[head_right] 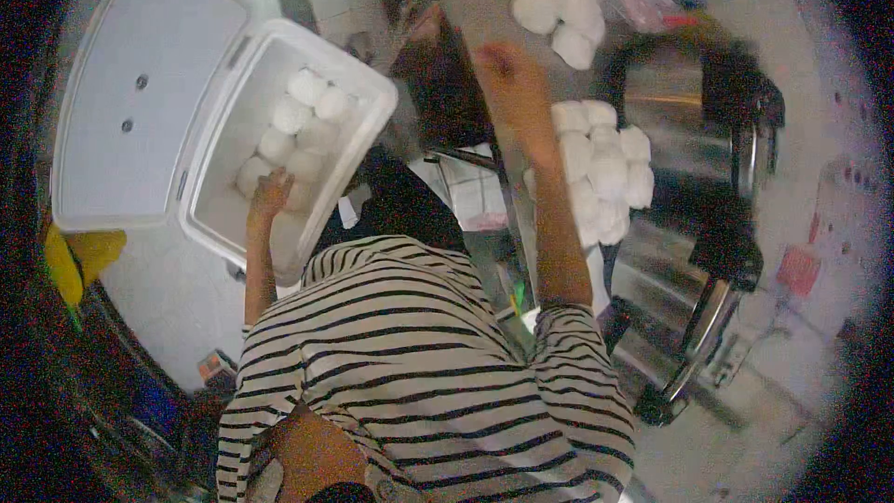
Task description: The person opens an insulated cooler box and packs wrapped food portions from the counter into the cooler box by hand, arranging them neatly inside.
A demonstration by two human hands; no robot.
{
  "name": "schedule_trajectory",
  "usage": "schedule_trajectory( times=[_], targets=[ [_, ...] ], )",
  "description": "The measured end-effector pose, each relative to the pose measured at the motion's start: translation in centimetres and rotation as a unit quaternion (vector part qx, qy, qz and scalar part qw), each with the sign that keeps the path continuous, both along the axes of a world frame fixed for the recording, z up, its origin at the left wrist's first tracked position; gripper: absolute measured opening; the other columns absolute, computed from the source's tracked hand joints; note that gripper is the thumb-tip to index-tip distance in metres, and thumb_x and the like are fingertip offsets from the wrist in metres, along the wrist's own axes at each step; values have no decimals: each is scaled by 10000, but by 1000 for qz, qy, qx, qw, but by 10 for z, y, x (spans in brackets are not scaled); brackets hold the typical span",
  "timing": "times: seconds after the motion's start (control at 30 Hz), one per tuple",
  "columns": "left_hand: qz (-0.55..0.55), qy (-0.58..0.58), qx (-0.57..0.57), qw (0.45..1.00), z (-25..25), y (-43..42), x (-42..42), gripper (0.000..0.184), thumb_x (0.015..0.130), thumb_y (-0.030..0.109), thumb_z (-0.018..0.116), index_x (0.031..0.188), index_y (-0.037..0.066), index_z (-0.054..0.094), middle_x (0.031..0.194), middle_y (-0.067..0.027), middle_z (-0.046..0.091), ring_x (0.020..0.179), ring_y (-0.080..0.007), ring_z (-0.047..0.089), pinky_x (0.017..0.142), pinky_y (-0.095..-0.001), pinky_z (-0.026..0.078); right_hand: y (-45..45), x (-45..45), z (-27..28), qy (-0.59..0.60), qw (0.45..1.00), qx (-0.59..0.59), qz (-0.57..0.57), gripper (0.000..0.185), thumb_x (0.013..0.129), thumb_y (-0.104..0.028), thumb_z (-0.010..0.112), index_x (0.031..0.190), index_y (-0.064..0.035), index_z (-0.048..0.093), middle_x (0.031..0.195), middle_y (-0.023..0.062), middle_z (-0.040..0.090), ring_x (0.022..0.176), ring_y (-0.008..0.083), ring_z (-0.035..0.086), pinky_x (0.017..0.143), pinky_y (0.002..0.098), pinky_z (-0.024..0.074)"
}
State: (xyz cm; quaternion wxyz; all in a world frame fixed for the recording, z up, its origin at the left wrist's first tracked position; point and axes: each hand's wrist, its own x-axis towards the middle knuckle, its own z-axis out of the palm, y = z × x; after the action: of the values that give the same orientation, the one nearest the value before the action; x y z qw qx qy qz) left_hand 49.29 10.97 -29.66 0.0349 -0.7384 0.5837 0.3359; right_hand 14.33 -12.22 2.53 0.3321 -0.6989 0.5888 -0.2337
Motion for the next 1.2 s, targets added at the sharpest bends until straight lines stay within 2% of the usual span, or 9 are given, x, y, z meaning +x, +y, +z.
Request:
schedule_trajectory(
  times=[0.17,0.3,0.43,0.53,0.6,0.8,1.0,1.1,1.2],
  targets=[
    [54,-130,111,984,7,-12,-17,589,832,464,478,1336,186,354,1444,-211,59,1169,-578,265,921,-646,285,-17,-210,-85,386,917,-40,-93,416,790,-307,616,1063,1,556,972,194,610,881,301,612,777,414,476],
    [8,-199,140,970,9,-4,-21,626,799,510,495,1329,197,380,1429,-247,87,1181,-588,245,852,-697,301,-12,-151,-94,531,828,110,-144,558,746,-402,639,1132,-18,514,1114,215,547,1014,363,543,827,448,446],
    [141,-127,75,979,15,-2,-21,597,819,421,514,1332,152,371,1462,-193,-50,1265,-524,116,934,-664,227,-15,-169,-116,437,897,-55,29,739,647,-432,730,1214,-37,468,1162,238,503,1070,400,475,889,448,407],
    [223,-147,-5,964,11,4,-19,592,821,406,507,1335,149,364,1448,-239,-36,1272,-513,122,938,-661,220,-21,-172,-116,361,931,37,36,762,593,-438,764,1201,-72,488,1170,200,515,1059,396,475,900,456,391],
    [144,-157,-229,950,-42,25,0,578,818,379,514,1333,159,370,1412,-294,88,1249,-514,173,935,-654,227,-30,-170,-116,337,939,46,46,803,540,-458,785,1202,-105,499,1170,166,527,1081,383,464,920,456,375],
    [224,-168,-38,959,-7,4,-9,576,855,285,439,1373,89,278,1388,-300,190,1295,-442,161,1047,-525,153,-36,-155,-116,229,970,-29,78,722,578,-337,787,1192,-91,496,1155,142,520,1052,310,494,891,415,399],
    [225,-186,51,955,32,3,-25,709,835,275,459,1365,-58,126,1434,-266,83,1324,-417,92,1052,-528,128,13,39,13,-94,969,113,200,778,590,-207,765,1264,-95,393,1214,93,428,1113,223,440,937,339,369],
    [287,-43,107,951,58,-13,-23,779,822,249,454,1377,-79,15,1442,-272,-29,1340,-417,-8,1076,-506,55,29,148,-32,-84,877,133,455,882,576,-222,791,1300,-48,317,1225,109,418,1133,229,421,971,328,330],
    [278,2,109,954,52,-8,-18,826,811,278,466,1363,-102,-17,1430,-289,-90,1330,-439,-50,1073,-515,36,58,241,-151,90,863,184,462,858,521,-250,799,1204,10,350,1222,224,411,1135,352,426,949,380,367]
  ],
)
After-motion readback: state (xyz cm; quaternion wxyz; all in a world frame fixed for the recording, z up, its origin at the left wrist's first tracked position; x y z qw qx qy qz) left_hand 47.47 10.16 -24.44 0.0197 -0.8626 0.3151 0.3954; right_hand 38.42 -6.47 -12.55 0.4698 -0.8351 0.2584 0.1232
